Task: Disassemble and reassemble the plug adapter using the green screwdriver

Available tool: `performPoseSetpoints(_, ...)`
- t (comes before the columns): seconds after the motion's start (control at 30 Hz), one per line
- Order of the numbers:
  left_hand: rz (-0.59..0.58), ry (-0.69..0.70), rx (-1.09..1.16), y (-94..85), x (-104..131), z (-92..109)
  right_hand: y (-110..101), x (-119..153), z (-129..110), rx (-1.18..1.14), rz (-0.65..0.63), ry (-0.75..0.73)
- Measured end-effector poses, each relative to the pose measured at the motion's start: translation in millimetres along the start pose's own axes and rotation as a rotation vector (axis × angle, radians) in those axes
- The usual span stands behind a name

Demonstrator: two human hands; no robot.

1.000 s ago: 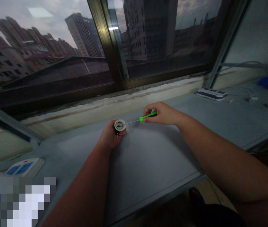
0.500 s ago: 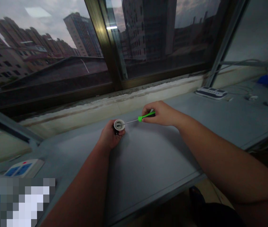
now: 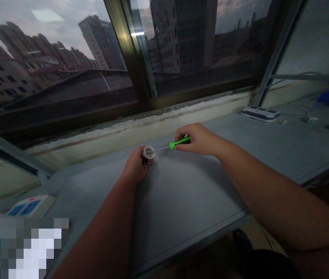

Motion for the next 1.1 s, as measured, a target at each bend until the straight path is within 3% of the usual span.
performPoseSetpoints(0.37,0.064,0.066,-0.095,4.9,4,0,-1,1,0,-0.017,0.002,0.005)
performPoseSetpoints(0.6,0.049,0.11,-0.136,6.1,6,-2,-4,0,-2,0.133,-0.011,-0.053)
performPoseSetpoints(0.97,0.143,0.163,-0.217,3.5,3,-3,6,-3,11,-0.045,-0.157,0.124)
performPoseSetpoints(1.1,0.148,0.191,-0.235,2.1,1,-4,9,-2,18,-0.132,-0.123,0.058)
Point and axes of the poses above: each hand's wrist, its own x-axis away from the middle knuckle, its own y-axis out of the palm, z = x × y, the point moved 1 cm from there along -x, towards the middle knuckle, and after that the axes turned 10 degrees about -x, right-handed, at the moved point
